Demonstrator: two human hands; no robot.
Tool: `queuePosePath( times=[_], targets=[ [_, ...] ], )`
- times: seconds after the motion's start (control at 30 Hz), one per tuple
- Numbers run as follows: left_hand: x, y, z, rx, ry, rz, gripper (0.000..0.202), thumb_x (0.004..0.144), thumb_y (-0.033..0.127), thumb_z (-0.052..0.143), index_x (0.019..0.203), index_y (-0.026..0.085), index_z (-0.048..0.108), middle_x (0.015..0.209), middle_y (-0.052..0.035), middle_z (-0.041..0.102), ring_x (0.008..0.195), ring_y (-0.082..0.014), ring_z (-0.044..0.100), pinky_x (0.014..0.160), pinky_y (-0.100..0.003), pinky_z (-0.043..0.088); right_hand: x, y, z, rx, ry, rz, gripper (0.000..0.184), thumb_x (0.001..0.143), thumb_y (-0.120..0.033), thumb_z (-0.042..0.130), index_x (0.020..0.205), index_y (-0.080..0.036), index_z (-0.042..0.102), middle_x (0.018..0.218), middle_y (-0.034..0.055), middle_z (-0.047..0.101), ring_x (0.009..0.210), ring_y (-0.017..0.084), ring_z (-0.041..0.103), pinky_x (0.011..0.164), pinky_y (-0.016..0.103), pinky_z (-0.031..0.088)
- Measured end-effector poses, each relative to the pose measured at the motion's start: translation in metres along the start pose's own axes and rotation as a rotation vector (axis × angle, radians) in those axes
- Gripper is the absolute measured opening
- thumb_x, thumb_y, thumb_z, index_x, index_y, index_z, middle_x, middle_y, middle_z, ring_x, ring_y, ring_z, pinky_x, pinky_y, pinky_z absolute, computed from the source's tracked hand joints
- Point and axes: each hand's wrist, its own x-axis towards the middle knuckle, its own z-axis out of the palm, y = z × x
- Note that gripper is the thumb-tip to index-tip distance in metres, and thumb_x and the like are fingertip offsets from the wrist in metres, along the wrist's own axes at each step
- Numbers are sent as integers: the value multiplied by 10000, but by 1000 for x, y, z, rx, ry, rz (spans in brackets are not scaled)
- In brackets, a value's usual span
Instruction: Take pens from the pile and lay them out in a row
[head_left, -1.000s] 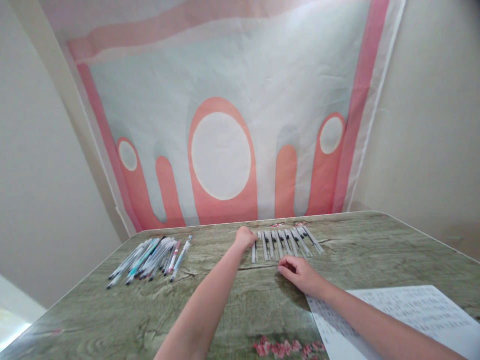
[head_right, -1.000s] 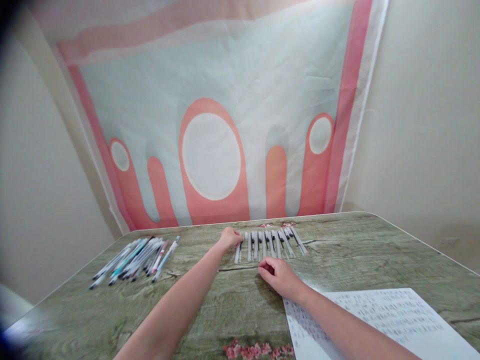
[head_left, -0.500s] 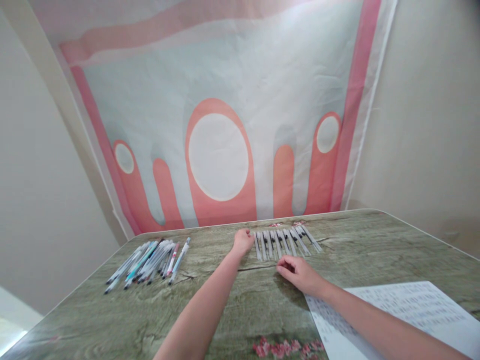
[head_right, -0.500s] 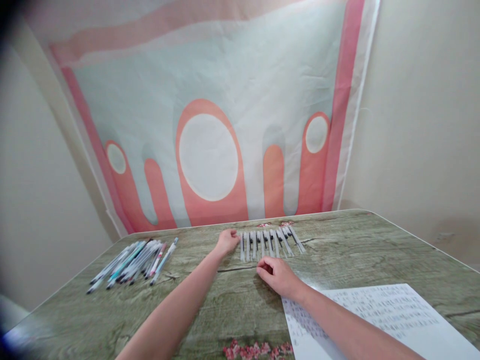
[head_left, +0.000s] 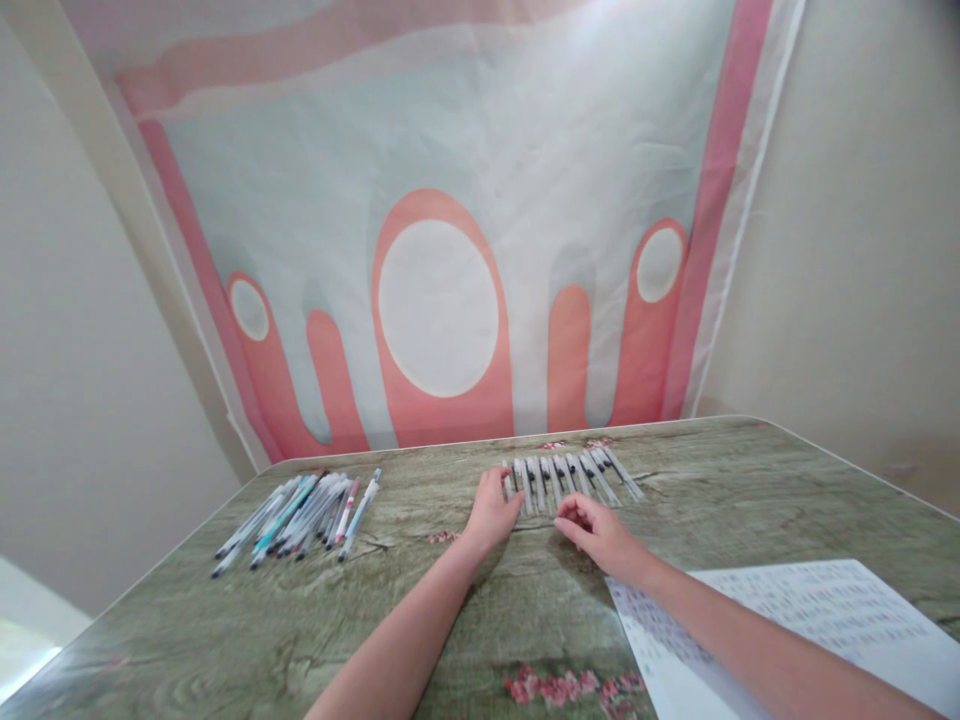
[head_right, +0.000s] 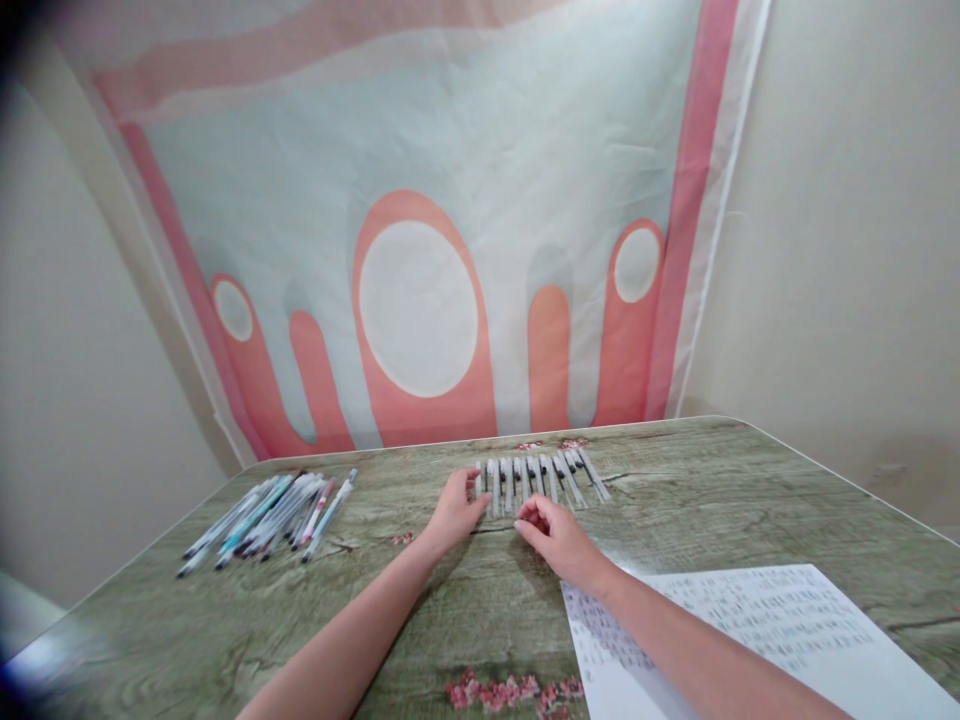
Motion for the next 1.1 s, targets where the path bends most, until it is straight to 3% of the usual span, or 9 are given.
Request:
queuePosePath(
  times=[0.27, 0.33, 0.47, 0.53, 0.73, 0.87, 1.1],
  targets=[
    [-1, 18, -6, 218, 22, 49, 311, 699, 232, 534, 998, 151, 507, 1000, -79, 522, 910, -155, 506, 795, -305, 407, 1, 6, 1, 21, 33, 9, 175, 778, -318, 472, 871, -177, 518, 634, -23, 511, 517, 88, 461, 477, 205, 378],
    [-4, 32, -5, 189, -62, 68, 260, 725, 249, 505, 967, 157, 533, 924, -59, 564, 823, -133, 533, 742, -273, 427, 1, 5, 1, 50, 51, 14, 181, 775, -324, 476, 873, -177, 514, 639, -22, 524, 493, 84, 465, 463, 206, 381],
    [-16, 62, 0, 97, -380, 119, 248, 761, 298, 461, 912, 155, 597, 805, -35, 627, 713, -110, 557, 685, -233, 439, 1, 2, -1, 92, 98, 19, 201, 761, -352, 500, 854, -175, 507, 607, -31, 513, 451, 79, 456, 421, 199, 359],
    [-22, 71, 3, 78, -429, 139, 268, 753, 293, 470, 936, 153, 607, 836, -42, 638, 736, -116, 563, 699, -236, 441, 1, 1, -2, 95, 115, 15, 216, 759, -372, 504, 845, -174, 509, 581, -38, 497, 440, 79, 447, 410, 197, 346],
    [-28, 69, 12, 67, -387, 127, 293, 745, 241, 461, 982, 154, 610, 863, -44, 645, 729, -119, 567, 697, -242, 445, 2, 4, -3, 86, 145, 27, 246, 753, -411, 510, 811, -172, 513, 556, -40, 491, 437, 80, 439, 405, 197, 328],
    [-32, 70, 13, 100, -341, 190, 294, 741, 211, 466, 996, 189, 610, 905, -34, 644, 731, -114, 566, 718, -240, 438, 3, 6, -3, 77, 155, 31, 261, 724, -425, 546, 763, -169, 512, 524, -46, 473, 435, 79, 425, 405, 196, 318],
    [-33, 73, 11, 130, -346, 203, 247, 769, 268, 469, 923, 187, 644, 816, -26, 661, 721, -114, 572, 688, -209, 431, 2, 3, -5, 73, 127, 17, 279, 736, -445, 521, 742, -166, 525, 503, -47, 472, 429, 74, 421, 408, 190, 313]
  ],
)
